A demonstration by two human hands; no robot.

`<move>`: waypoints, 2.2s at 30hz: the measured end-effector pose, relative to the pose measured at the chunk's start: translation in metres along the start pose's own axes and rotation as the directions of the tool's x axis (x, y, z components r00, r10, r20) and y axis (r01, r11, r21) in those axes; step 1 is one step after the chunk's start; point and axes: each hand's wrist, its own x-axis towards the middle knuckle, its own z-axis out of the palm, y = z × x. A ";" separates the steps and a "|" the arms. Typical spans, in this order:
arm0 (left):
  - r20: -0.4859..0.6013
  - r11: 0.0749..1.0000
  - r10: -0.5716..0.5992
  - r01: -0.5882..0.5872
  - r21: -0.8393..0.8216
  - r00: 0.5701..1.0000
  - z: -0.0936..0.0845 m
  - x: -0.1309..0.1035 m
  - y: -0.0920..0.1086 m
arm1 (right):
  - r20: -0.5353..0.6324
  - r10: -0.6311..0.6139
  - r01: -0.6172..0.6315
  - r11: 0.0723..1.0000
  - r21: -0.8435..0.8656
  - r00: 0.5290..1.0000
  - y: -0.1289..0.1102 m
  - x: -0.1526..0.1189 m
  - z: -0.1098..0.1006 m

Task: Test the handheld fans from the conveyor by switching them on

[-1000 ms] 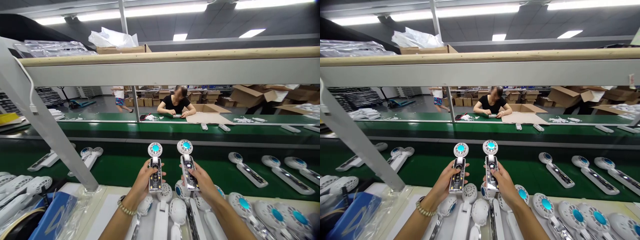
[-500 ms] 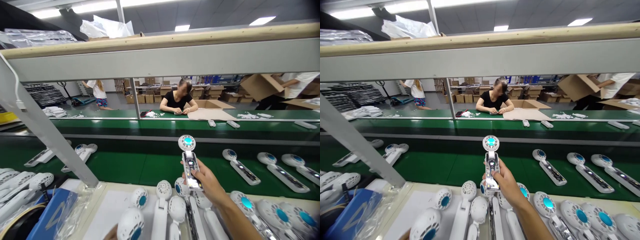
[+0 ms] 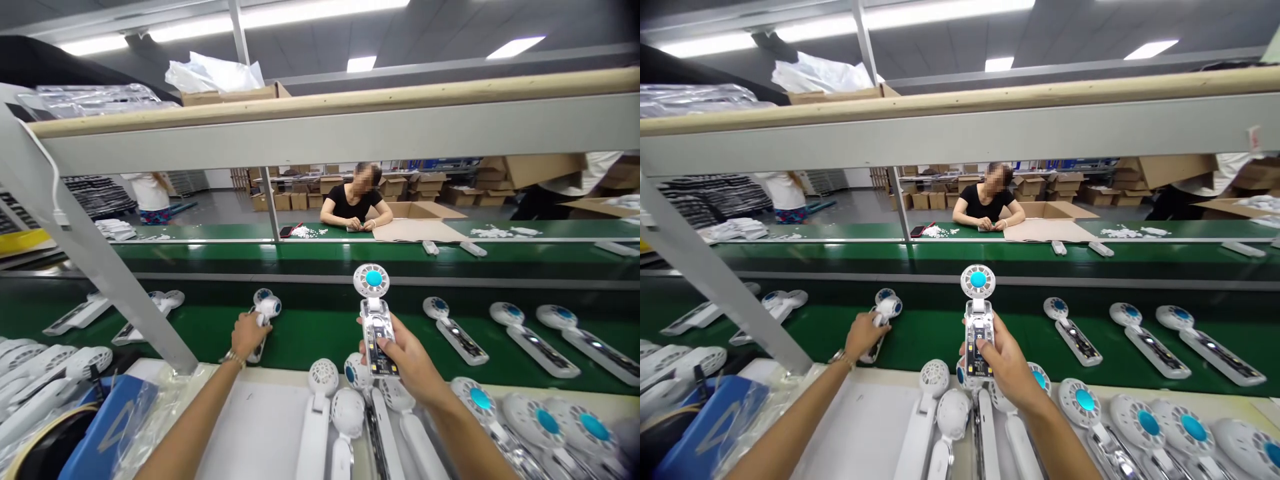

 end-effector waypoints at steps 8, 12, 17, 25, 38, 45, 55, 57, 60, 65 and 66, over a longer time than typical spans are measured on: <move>0.025 0.945 0.152 -0.138 -0.297 0.988 0.010 -0.005 0.063 | 0.037 -0.041 0.040 0.999 0.018 0.998 -0.003 -0.001 0.000; 0.313 0.704 0.301 0.012 -0.710 0.901 0.009 -0.061 0.108 | 0.049 -0.026 0.024 0.999 0.040 0.998 0.002 -0.002 0.005; 0.438 0.218 0.488 0.381 -0.899 0.755 0.000 -0.116 0.146 | 0.054 -0.095 0.096 0.995 -0.014 0.994 0.007 -0.003 0.013; 0.506 0.186 0.376 0.472 -0.862 0.776 -0.007 -0.133 0.156 | 0.070 -0.168 0.181 0.852 -0.492 0.983 0.008 -0.012 0.026; 0.466 0.956 -0.011 0.146 -0.256 0.885 -0.025 -0.170 0.017 | -0.388 0.055 -0.389 0.261 -0.884 0.920 0.022 0.010 -0.103; 0.305 0.952 -0.015 -0.079 0.295 0.952 0.017 -0.215 0.054 | -0.495 0.220 -0.535 0.189 -0.823 0.840 0.059 0.058 -0.130; 0.203 0.971 0.075 -0.117 0.206 0.976 0.044 -0.105 0.073 | -0.420 0.359 -0.542 0.680 -0.494 0.833 0.036 0.062 -0.137; 0.164 0.982 0.065 -0.092 0.162 0.984 0.057 -0.073 0.086 | -0.417 0.346 -0.508 0.772 -0.383 0.840 0.030 0.055 -0.131; 0.149 0.990 0.085 -0.100 0.094 0.985 0.069 -0.042 0.107 | -0.419 0.302 -0.418 0.882 -0.218 0.856 0.019 0.042 -0.120; 0.162 0.957 0.269 -0.246 -0.152 0.949 0.061 -0.059 0.130 | -0.437 0.202 -0.259 0.963 -0.075 0.877 -0.004 0.009 -0.109; 0.192 0.936 0.312 -0.266 -0.231 0.930 0.059 -0.067 0.135 | -0.449 0.175 -0.226 0.972 -0.061 0.876 -0.008 0.001 -0.109</move>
